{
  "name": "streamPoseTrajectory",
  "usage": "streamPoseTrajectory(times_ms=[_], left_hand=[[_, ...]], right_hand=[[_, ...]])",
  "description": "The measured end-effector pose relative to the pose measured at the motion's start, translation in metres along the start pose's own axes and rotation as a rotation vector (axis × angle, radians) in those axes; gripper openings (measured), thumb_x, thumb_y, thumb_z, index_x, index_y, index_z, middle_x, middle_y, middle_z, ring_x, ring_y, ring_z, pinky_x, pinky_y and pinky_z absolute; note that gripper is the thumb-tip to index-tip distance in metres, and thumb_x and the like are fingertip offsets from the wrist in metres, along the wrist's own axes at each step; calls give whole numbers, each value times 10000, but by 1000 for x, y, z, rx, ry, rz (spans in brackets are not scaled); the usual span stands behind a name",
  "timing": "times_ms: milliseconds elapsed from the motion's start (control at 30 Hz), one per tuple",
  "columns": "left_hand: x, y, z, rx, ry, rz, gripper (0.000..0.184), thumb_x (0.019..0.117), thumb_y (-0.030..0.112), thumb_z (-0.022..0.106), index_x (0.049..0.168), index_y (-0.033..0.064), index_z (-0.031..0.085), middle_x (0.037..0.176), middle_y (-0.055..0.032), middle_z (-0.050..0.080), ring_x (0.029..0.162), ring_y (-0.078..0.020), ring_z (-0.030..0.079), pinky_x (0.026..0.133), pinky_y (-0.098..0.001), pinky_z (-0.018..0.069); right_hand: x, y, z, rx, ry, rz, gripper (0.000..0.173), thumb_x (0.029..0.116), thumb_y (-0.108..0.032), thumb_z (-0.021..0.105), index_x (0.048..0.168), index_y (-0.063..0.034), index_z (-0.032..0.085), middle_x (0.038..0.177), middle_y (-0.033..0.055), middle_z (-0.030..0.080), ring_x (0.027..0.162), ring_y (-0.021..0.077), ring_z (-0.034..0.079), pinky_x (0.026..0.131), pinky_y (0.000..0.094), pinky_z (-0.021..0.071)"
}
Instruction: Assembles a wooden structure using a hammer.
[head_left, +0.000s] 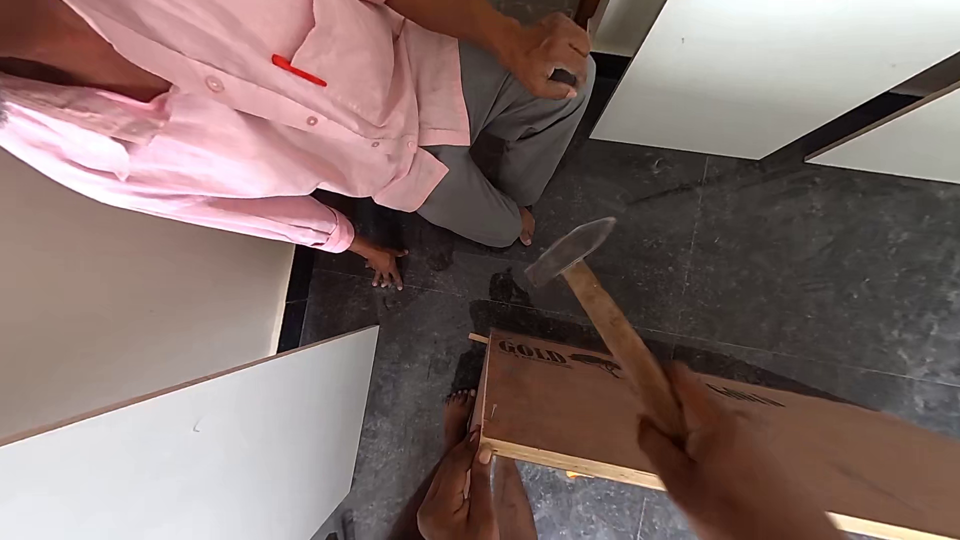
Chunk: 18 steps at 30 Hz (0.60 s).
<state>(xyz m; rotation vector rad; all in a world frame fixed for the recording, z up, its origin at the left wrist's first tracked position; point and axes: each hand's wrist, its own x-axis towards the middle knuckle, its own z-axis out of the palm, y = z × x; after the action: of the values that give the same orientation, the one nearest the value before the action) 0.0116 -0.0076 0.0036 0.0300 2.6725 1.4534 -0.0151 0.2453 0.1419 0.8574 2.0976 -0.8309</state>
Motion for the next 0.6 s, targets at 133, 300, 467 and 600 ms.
streamPoseTrajectory(times_ms=[133, 300, 467, 600], left_hand=[[2, 4, -1, 20, -17, -16, 231, 962, 151, 647, 971, -46, 767, 981, -105, 776, 957, -45, 730, 895, -183, 575], [-1, 1, 1, 7, 3, -29, 243, 968, 180, 651, 972, -31, 772, 1003, -100, 779, 975, -63, 736, 904, -199, 585], [3, 4, 2, -43, -18, -35, 220, 954, 140, 650, 962, -46, 767, 985, -102, 773, 975, -57, 727, 903, -187, 575], [1, 0, 0, -73, -1, -53, 219, 954, 161, 661, 976, -27, 771, 996, -86, 775, 966, -68, 732, 892, -202, 589]], right_hand=[[0, -11, 5, -232, -470, 106, 408, 976, -151, 601, 1375, -115, 525, 1002, 234, 701, 951, 448, 701, 762, 623, 542], [-1, 3, 0, 59, 79, 18, 355, 898, -209, 642, 1240, -128, 596, 705, 47, 588, 584, 222, 584, 521, 446, 480], [-5, -9, 1, -196, -402, 93, 395, 957, -159, 619, 1345, -119, 555, 953, 220, 701, 902, 435, 703, 732, 621, 544], [-12, -2, 2, 55, 119, -8, 368, 906, -211, 627, 1260, -113, 589, 688, 41, 594, 564, 212, 591, 502, 434, 489]])
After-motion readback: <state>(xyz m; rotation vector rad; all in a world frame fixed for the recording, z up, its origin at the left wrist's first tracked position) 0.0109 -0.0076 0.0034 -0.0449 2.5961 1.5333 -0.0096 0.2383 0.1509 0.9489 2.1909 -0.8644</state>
